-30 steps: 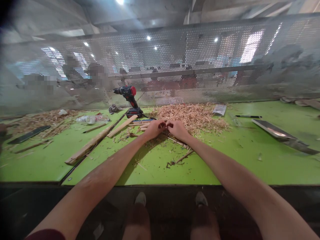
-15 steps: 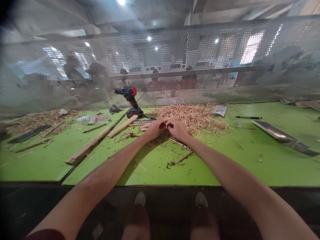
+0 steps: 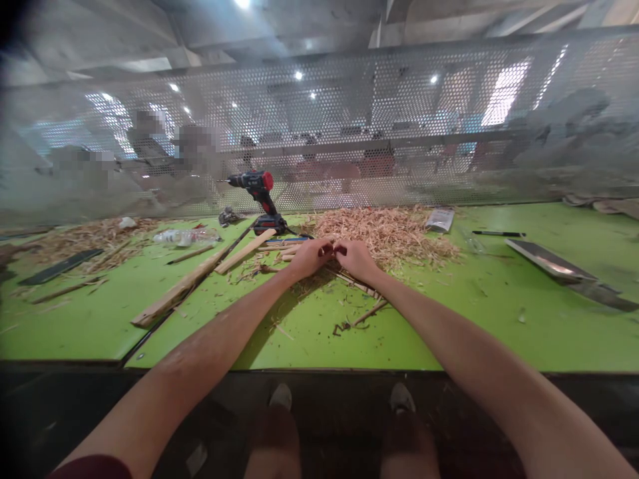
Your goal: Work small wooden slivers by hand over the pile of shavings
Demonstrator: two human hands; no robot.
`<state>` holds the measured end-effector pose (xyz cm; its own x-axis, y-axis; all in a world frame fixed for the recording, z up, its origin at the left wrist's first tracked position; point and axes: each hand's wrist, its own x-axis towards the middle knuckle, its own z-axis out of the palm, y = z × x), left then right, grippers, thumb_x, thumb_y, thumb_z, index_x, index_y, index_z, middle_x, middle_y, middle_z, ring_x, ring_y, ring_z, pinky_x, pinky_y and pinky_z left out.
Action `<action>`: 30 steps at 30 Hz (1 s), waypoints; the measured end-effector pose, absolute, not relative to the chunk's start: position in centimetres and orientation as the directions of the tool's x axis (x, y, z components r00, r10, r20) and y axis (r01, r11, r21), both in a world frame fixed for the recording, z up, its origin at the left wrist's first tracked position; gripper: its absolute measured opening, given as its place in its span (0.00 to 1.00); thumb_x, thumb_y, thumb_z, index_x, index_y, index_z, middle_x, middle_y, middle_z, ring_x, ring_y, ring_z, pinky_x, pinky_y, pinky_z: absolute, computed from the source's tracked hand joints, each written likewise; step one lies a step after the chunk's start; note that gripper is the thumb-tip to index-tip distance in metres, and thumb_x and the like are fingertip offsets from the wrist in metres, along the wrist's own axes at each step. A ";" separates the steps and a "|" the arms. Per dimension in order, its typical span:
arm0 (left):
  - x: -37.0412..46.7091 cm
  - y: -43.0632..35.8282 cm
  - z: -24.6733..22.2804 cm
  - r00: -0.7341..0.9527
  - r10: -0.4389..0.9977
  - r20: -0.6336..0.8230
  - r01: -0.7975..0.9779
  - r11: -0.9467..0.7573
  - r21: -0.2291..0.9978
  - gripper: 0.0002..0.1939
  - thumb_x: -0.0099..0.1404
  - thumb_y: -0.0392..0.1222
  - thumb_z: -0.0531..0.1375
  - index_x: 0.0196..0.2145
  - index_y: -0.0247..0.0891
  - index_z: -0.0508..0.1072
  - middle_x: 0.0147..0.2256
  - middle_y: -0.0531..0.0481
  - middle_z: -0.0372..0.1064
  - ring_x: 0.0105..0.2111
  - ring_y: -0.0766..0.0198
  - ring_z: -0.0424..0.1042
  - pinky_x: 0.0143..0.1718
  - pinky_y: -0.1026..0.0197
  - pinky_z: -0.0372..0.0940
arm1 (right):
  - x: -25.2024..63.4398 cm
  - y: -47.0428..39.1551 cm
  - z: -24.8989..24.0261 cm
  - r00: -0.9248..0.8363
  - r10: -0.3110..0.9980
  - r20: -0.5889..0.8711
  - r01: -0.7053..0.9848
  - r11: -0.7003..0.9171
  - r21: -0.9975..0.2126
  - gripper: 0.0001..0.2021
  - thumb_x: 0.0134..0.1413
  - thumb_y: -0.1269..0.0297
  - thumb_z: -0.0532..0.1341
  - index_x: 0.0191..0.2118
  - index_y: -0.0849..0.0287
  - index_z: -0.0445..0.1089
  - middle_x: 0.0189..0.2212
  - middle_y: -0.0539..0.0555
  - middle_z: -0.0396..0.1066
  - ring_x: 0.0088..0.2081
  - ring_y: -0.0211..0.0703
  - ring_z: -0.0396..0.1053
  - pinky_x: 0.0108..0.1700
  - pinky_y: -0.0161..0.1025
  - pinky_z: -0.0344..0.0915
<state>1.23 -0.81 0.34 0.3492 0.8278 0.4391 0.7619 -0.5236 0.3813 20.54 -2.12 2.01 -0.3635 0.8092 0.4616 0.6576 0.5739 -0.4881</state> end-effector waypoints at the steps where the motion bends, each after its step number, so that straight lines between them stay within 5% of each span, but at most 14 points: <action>1: 1.2 -0.8 0.3 0.347 0.827 0.442 0.765 -0.522 0.376 0.07 0.74 0.37 0.63 0.39 0.38 0.82 0.37 0.46 0.83 0.35 0.56 0.76 0.45 0.56 0.70 | 20.5 -2.2 2.1 -0.364 0.810 0.460 0.656 0.574 -0.490 0.12 0.61 0.75 0.63 0.34 0.57 0.85 0.32 0.55 0.85 0.36 0.50 0.80 0.44 0.39 0.71; 30: 1.3 -1.0 0.6 0.358 0.820 0.446 0.759 -0.534 0.372 0.06 0.73 0.36 0.64 0.36 0.37 0.80 0.37 0.44 0.82 0.37 0.57 0.75 0.43 0.57 0.67 | 20.4 -2.3 2.3 -0.334 0.833 0.442 0.666 0.540 -0.515 0.12 0.61 0.77 0.64 0.32 0.56 0.84 0.34 0.55 0.86 0.39 0.52 0.81 0.46 0.40 0.72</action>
